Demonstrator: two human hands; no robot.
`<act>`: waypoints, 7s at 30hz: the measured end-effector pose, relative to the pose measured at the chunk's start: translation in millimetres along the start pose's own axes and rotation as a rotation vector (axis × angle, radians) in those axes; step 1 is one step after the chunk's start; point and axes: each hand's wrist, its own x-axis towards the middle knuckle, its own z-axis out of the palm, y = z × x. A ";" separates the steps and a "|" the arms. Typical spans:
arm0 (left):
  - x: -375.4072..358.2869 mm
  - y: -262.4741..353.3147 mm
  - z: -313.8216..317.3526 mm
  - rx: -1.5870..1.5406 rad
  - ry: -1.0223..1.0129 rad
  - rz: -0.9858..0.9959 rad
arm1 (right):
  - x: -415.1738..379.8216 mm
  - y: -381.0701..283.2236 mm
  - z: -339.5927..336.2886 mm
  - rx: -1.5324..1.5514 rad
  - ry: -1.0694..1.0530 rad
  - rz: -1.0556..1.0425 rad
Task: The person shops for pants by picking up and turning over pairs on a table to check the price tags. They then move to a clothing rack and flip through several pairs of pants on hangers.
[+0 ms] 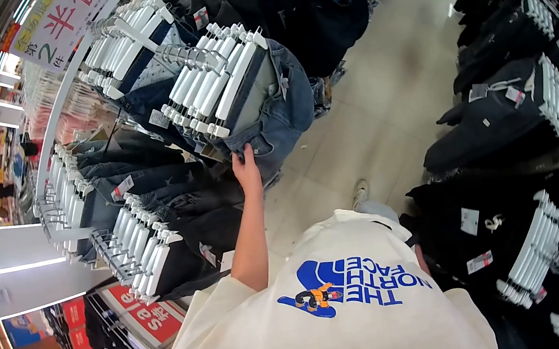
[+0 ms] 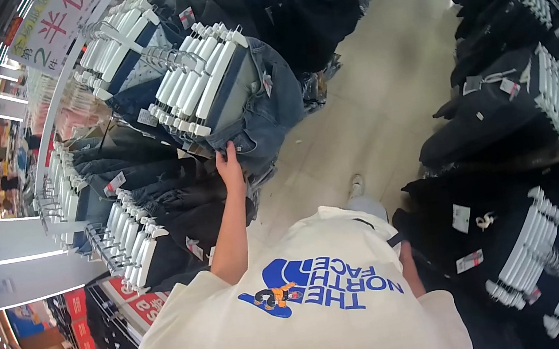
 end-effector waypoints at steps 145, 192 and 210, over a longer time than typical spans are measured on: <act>114.2 175.7 35.1 0.938 0.401 0.569 | -200.2 -668.5 554.2 -0.794 -0.662 -1.943; 108.1 169.0 26.3 1.008 0.293 0.491 | -214.2 -670.1 562.2 -0.891 -0.540 -2.078; 104.7 173.9 29.2 0.963 0.277 0.435 | -206.8 -674.7 574.2 -1.029 -0.530 -2.129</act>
